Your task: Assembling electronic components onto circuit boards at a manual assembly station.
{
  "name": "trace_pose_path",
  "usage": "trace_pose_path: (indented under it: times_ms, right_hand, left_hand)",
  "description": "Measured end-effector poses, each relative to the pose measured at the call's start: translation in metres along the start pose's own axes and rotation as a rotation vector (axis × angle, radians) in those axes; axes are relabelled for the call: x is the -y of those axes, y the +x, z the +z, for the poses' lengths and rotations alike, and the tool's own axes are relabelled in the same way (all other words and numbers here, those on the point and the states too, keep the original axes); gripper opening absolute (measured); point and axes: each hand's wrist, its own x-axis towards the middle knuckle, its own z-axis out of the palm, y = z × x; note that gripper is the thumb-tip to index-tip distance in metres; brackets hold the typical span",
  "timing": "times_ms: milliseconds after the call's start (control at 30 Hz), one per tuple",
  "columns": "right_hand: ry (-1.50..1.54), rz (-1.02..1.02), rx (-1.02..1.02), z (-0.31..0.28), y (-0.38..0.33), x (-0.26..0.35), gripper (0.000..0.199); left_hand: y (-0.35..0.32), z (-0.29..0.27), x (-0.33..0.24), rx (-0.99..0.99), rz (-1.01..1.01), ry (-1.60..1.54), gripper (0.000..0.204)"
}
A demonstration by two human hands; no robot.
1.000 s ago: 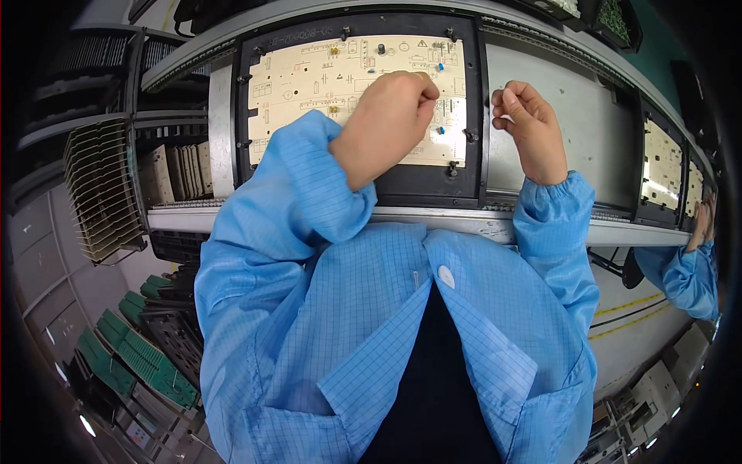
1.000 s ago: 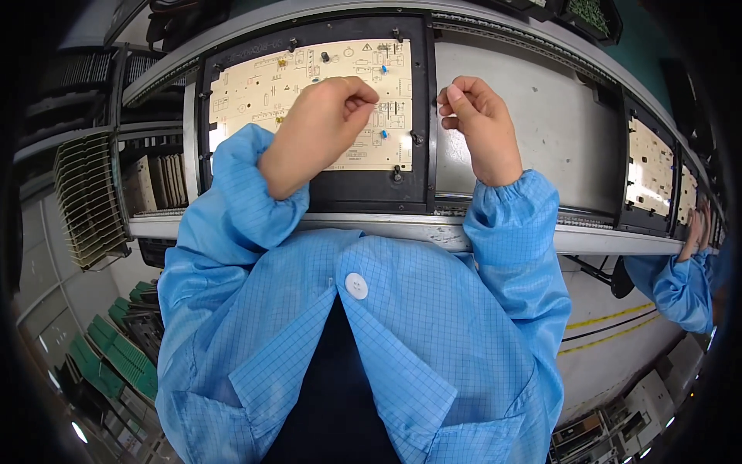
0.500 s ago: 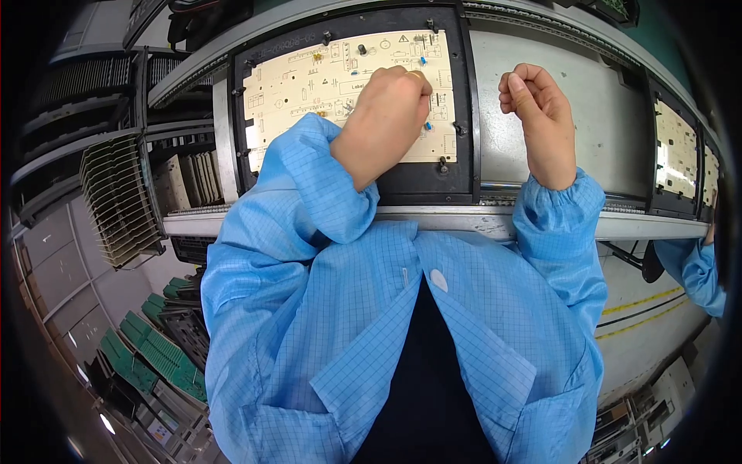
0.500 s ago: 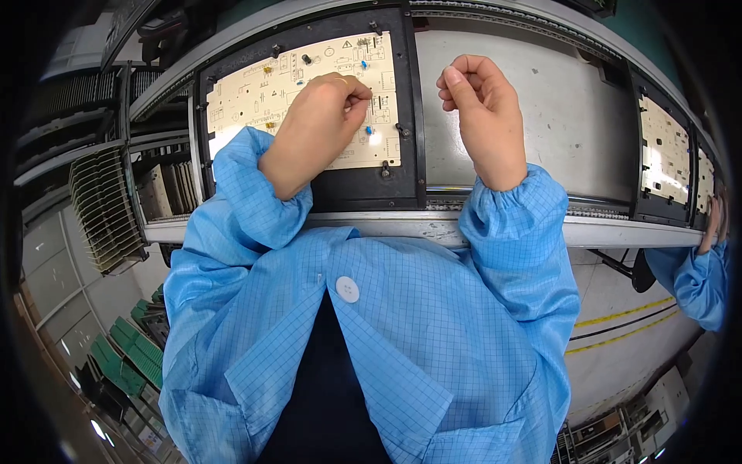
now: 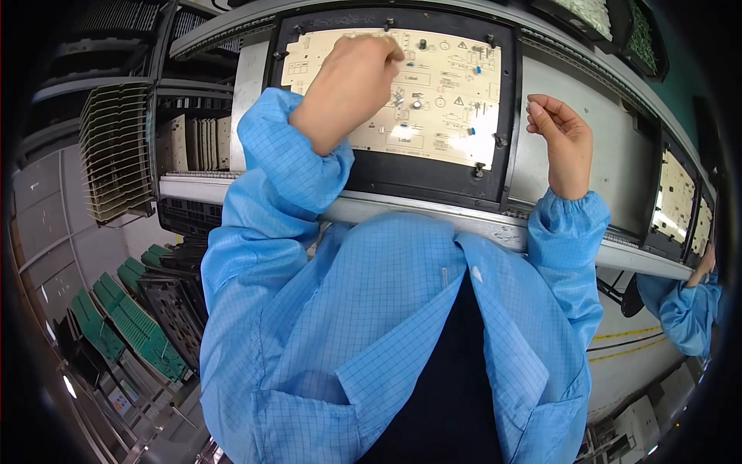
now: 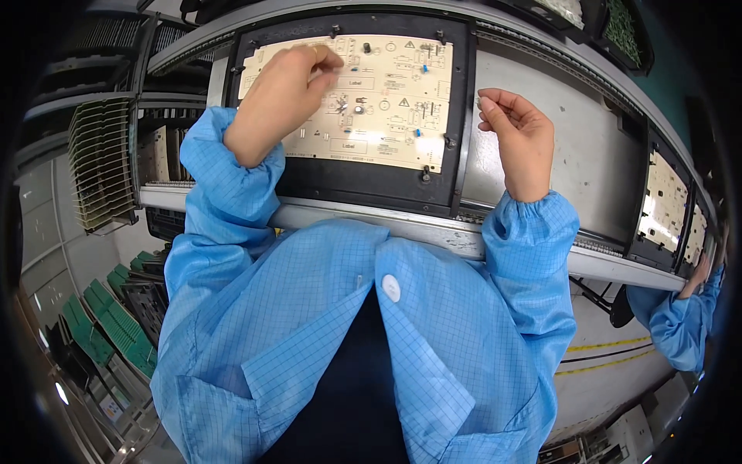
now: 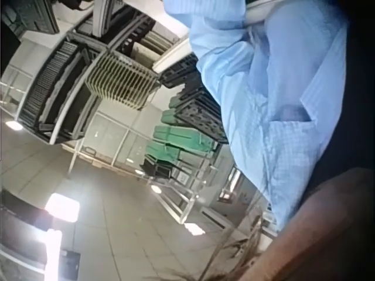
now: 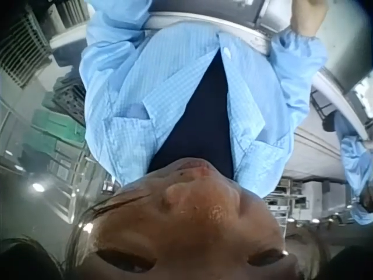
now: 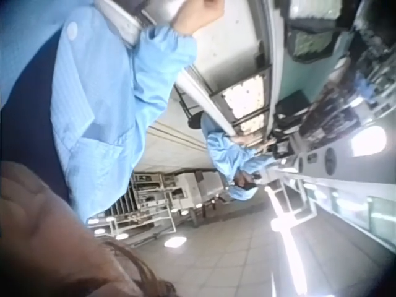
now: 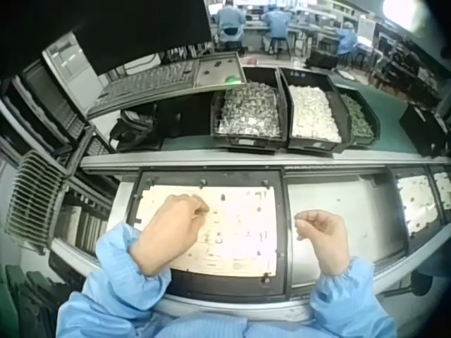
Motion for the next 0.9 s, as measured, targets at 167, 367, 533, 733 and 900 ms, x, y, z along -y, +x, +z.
trace_pose_path:
  times_ms: [167, 367, 533, 733, 900]
  right_hand:
    - [-0.243, -0.043, 0.035, 0.026, -0.005, 0.016, 0.027]
    - [-0.564, -0.051, 0.05, 0.053, 0.003, 0.016, 0.031]
    - [-0.704, -0.019, 0.025, 0.059, 0.007, 0.019, 0.031]
    - [-0.759, -0.048, 0.043, 0.058, 0.011, 0.017, 0.035]
    - [-0.847, -0.02, -0.032, 0.067, 0.005, 0.025, 0.027]
  left_hand:
    - [-0.022, 0.003, 0.005, 0.158, -0.106, -0.024, 0.022]
    - [-0.027, 0.015, 0.007, 0.047, -0.023, -0.024, 0.014]
    - [-0.029, 0.018, 0.008, 0.042, 0.002, -0.019, 0.009]
    - [-0.032, 0.019, 0.008, 0.003, 0.08, -0.025, 0.007]
    - [-0.028, 0.019, 0.01, -0.1, 0.07, -0.121, 0.008]
